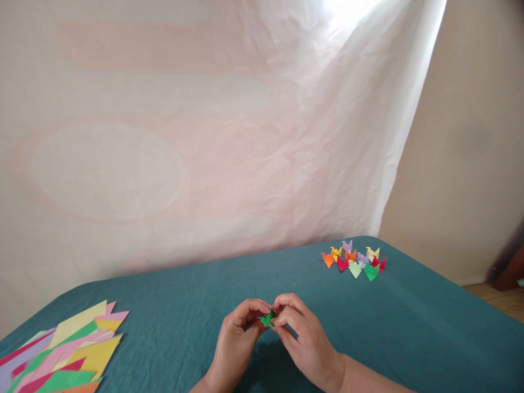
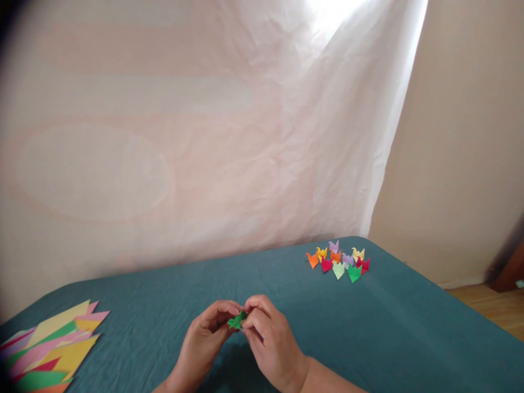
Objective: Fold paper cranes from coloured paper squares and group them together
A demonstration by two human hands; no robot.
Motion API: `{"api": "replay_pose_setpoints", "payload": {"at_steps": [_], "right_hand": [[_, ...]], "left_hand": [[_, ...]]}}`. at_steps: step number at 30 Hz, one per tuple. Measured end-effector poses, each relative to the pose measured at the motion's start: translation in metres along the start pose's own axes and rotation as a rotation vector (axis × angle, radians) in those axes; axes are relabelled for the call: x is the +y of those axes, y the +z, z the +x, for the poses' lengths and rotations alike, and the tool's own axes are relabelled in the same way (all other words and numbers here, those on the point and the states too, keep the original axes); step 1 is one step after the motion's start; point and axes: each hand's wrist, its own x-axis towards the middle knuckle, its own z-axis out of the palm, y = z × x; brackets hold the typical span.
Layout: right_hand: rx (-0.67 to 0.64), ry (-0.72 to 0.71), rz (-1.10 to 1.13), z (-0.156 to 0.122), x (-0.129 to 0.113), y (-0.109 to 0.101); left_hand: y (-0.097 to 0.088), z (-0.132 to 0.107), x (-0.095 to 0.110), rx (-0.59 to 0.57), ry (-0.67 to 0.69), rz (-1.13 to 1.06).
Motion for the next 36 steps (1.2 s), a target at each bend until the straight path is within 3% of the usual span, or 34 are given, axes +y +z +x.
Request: {"api": "replay_pose_setpoints", "payload": {"at_steps": [13,24,36], "right_hand": [[0.007,0.009,-0.012,0.005,-0.004,-0.006],[-0.042,0.049,0.051,0.003,-0.007,-0.007],[-0.061,0.191,0.245,0.009,-0.011,-0.006]], "left_hand": [[-0.001,0.001,0.001,-0.019,0.025,0.075],[-0.005,0.003,0.006,-0.13,-0.044,0.066],[-0.016,0.009,0.001,-0.29,-0.067,-0.082]]}}
